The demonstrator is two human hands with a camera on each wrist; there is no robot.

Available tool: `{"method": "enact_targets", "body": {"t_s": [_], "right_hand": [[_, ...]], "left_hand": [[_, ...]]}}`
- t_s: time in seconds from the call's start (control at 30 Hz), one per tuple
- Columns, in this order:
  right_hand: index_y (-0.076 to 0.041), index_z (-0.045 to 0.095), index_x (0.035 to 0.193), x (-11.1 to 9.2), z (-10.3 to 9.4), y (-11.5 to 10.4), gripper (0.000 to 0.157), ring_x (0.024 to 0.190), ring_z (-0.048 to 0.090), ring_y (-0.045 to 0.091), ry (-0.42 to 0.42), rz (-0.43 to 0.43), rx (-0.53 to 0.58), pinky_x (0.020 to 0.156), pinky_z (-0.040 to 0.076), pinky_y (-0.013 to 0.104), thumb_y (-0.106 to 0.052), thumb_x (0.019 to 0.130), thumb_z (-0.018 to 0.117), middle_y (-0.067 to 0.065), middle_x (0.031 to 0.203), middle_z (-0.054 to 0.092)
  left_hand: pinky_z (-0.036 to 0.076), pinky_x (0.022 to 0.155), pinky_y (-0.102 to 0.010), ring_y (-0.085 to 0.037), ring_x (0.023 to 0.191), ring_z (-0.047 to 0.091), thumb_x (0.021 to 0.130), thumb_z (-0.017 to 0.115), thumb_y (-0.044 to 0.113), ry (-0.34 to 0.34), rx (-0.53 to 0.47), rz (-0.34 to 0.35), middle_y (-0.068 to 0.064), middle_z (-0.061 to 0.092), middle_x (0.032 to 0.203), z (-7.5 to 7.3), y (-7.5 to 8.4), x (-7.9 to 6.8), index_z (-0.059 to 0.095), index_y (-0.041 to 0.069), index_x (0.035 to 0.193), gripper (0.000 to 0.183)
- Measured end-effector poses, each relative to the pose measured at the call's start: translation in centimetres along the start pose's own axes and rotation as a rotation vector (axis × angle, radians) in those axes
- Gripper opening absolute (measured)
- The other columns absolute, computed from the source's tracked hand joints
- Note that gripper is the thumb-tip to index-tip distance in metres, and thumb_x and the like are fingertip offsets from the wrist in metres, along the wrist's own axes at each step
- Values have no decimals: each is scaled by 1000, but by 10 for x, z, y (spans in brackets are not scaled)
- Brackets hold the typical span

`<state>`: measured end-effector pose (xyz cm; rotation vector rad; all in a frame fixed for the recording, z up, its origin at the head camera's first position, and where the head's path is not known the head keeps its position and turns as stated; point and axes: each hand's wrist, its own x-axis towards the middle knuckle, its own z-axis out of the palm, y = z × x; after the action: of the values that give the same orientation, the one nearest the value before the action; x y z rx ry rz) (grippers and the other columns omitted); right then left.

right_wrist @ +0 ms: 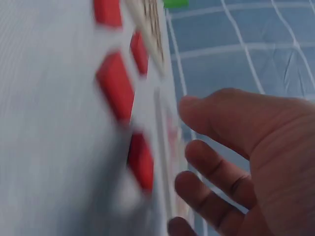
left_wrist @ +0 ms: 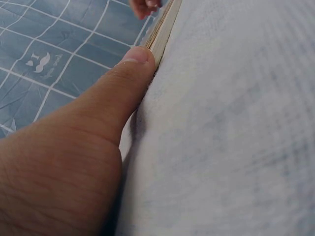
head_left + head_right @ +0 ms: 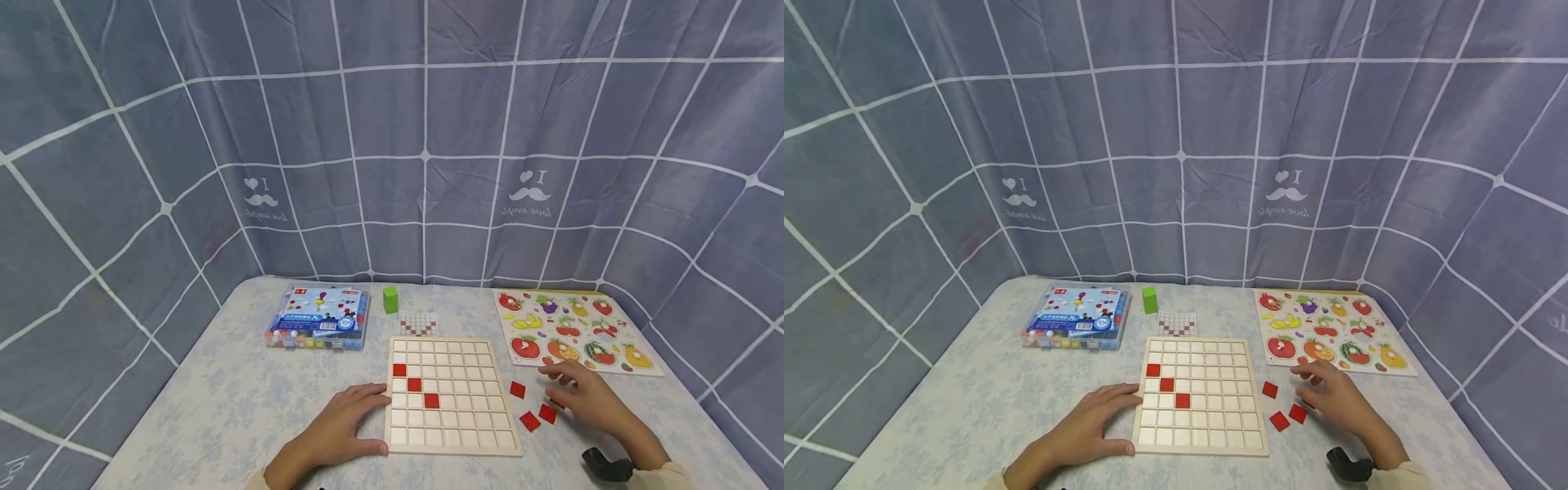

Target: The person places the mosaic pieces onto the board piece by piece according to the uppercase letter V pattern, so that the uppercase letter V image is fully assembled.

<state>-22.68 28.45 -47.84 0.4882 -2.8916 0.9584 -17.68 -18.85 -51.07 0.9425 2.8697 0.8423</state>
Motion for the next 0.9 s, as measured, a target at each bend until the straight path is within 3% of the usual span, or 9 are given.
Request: {"method": "enact_targets", "body": {"t_s": [0.3,0.53,0.77,0.9], "right_hand": [[-5,74,113,-13,4,29,32,101,62,26,14,113,-55,83,53,44,-20,86,82,4,109,66],[-8,75,111,-16,5,30,34,104,61,30,24,88,-55,86,52,50,-28,86,83,5,110,65],[-13,75,109,-19,4,31,33,99,56,22,5,55,-65,79,51,40,-28,82,87,0,107,61],[-15,76,108,-18,4,33,30,96,57,21,15,30,-82,79,52,40,-24,81,87,-2,105,60]], "left_hand": [[37,104,-58,-23,139,41,85,65,70,0,-10,8,4,46,153,2,-1,-1,56,27,142,72],[38,103,-58,-22,139,42,85,63,72,7,15,4,5,46,153,3,-1,-1,56,27,142,73],[38,104,-59,-23,140,41,85,65,71,11,15,8,4,46,153,1,0,0,56,27,142,74],[37,105,-59,-23,140,41,85,65,72,4,8,-3,4,45,154,0,0,1,56,27,143,74]]}}
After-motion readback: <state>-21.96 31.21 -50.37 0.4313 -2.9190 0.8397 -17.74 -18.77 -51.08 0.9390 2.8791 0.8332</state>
